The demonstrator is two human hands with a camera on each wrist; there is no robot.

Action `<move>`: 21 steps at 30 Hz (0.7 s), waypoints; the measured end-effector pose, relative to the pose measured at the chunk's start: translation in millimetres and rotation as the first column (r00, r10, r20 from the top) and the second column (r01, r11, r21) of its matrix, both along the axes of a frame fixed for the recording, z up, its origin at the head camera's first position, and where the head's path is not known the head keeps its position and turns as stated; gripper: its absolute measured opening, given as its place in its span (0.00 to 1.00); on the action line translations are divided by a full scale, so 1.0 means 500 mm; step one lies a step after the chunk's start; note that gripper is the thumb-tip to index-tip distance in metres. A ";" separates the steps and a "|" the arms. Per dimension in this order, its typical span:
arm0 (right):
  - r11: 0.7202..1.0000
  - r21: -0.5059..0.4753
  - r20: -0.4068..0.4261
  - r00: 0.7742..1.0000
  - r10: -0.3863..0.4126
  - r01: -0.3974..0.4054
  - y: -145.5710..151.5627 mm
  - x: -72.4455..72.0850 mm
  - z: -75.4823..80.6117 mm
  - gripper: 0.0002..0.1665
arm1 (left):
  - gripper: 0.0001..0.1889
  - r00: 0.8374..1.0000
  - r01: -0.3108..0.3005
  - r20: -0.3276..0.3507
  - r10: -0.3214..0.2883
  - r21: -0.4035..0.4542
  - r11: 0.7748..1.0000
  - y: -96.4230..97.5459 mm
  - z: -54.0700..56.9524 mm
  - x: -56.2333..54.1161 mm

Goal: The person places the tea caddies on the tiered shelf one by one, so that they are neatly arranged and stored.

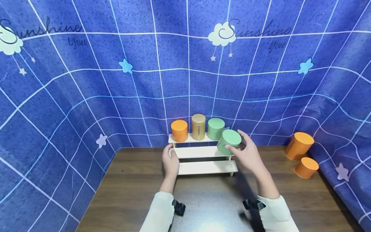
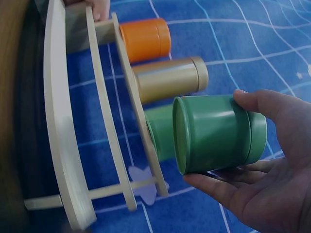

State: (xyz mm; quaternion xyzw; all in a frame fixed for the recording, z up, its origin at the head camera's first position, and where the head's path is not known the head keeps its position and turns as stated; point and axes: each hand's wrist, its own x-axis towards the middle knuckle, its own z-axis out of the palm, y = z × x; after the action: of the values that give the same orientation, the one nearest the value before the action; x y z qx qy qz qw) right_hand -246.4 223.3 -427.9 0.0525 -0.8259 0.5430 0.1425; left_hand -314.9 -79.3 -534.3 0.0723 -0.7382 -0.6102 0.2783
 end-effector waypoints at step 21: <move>0.981 -0.096 -0.039 0.986 0.164 -0.167 -0.099 0.020 -0.010 0.52 | 0.15 1.000 0.005 0.008 -0.005 0.020 1.000 -0.004 -0.011 -0.008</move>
State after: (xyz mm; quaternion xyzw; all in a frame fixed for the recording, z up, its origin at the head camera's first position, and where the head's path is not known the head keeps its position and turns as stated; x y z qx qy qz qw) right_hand -236.3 174.0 -433.0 0.1221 -0.7884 0.5925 0.1120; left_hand -318.9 -81.5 -539.8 0.0756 -0.7334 -0.6179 0.2732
